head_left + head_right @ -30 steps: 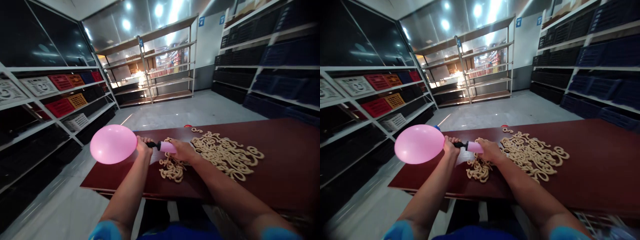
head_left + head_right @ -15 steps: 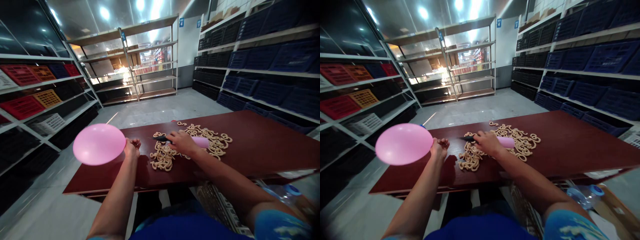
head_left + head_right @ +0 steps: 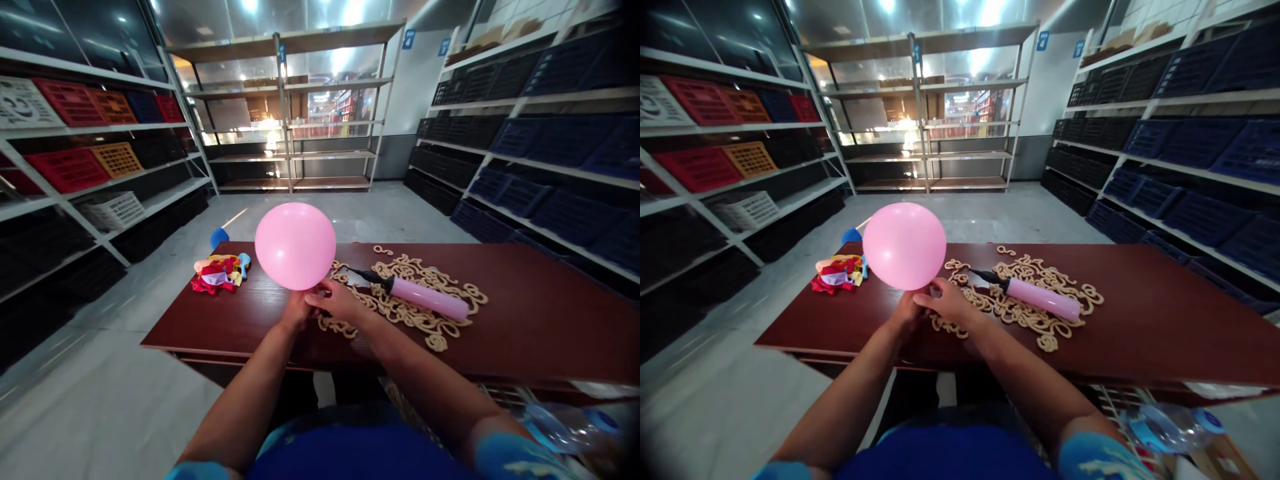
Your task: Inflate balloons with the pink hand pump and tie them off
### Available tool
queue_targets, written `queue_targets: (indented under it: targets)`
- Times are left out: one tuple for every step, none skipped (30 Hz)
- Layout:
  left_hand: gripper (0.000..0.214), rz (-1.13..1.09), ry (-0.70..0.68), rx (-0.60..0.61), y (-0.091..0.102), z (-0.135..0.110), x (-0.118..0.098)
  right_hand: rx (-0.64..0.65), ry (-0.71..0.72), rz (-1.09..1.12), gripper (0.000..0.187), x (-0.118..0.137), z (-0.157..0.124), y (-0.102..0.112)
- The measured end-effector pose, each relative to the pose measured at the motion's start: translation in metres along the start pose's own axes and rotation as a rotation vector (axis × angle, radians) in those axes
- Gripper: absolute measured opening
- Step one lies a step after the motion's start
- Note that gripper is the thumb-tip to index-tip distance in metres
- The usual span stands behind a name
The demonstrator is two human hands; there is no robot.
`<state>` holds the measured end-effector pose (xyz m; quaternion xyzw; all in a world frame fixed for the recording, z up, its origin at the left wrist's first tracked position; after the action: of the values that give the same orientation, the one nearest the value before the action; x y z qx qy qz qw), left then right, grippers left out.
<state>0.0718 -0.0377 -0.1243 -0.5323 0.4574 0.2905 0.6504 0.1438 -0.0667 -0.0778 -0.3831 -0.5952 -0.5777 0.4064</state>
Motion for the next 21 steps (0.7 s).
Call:
queue_targets:
  targets:
    - [0.020,-0.005,0.028,0.029,0.000,-0.002,0.000,0.098,-0.066,0.174,0.043,-0.003,0.005,-0.016]
    - [0.019,-0.011,0.082,0.051,0.001,-0.005,0.003,0.166,-0.123,0.334,0.043,-0.006,0.009,-0.029]
    - [0.019,-0.016,0.140,0.059,0.004,-0.008,0.005,0.194,-0.176,0.476,0.041,-0.010,0.012,-0.036]
    - [0.019,-0.017,0.192,0.069,0.007,-0.010,0.008,0.196,-0.224,0.597,0.039,-0.013,0.016,-0.041]
    - [0.019,-0.011,0.217,0.082,0.011,-0.012,0.008,0.182,-0.267,0.702,0.036,-0.016,0.019,-0.043]
    - [0.019,0.006,0.207,0.101,0.014,-0.012,0.006,0.167,-0.302,0.795,0.034,-0.019,0.022,-0.045]
    - [0.021,0.031,0.161,0.126,0.016,-0.011,0.003,0.155,-0.327,0.877,0.033,-0.020,0.025,-0.047]
    - [0.025,0.058,0.087,0.151,0.018,-0.010,-0.003,0.144,-0.339,0.945,0.033,-0.020,0.027,-0.049]
    - [0.029,0.078,-0.001,0.171,0.019,-0.010,-0.010,0.137,-0.340,0.995,0.033,-0.019,0.029,-0.051]
    - [0.032,0.085,-0.084,0.179,0.019,-0.009,-0.016,0.130,-0.331,1.023,0.033,-0.018,0.031,-0.053]
    - [0.035,0.073,-0.156,0.163,0.021,-0.009,-0.021,0.124,-0.324,1.024,0.034,-0.018,0.033,-0.055]
    - [0.036,0.042,-0.203,0.128,0.024,-0.009,-0.025,0.120,-0.320,0.997,0.035,-0.018,0.034,-0.058]
    - [0.036,-0.010,-0.220,0.080,0.027,-0.009,-0.026,0.121,-0.310,0.935,0.036,-0.018,0.036,-0.059]
    - [0.035,-0.074,-0.207,0.022,0.031,-0.008,-0.024,0.134,-0.290,0.834,0.036,-0.016,0.038,-0.058]
    - [0.032,-0.147,-0.174,-0.046,0.035,-0.007,-0.022,0.165,-0.255,0.691,0.035,-0.014,0.040,-0.056]
    - [0.027,-0.227,-0.135,-0.113,0.040,-0.006,-0.019,0.197,-0.208,0.504,0.033,-0.010,0.043,-0.052]
    - [0.023,-0.312,-0.096,-0.170,0.044,-0.005,-0.017,0.208,-0.151,0.285,0.029,-0.007,0.047,-0.043]
    - [0.019,-0.395,-0.061,-0.214,0.048,-0.004,-0.016,0.209,-0.088,0.038,0.026,-0.004,0.051,-0.031]
    - [0.018,-0.477,-0.034,-0.246,0.052,-0.004,-0.016,0.117,-0.037,-0.210,0.022,-0.002,0.057,-0.011]
    - [0.017,-0.556,-0.014,-0.268,0.056,-0.003,-0.017,-0.052,-0.015,-0.436,0.020,0.000,0.064,0.017]
    - [0.018,-0.629,0.001,-0.280,0.059,-0.002,-0.018,-0.166,-0.042,-0.651,0.019,-0.002,0.071,0.041]
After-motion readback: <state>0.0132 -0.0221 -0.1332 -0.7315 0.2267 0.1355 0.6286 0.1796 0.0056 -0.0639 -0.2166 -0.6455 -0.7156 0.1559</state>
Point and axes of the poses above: each hand's wrist, its own z-axis towards the middle knuckle, its own y-axis out of the back of the hand, x = y × z, the point moved 9 cm from there along z, towards the middle knuckle, and after that the axes turned 11 degrees about -y, right-handed, at the moved point
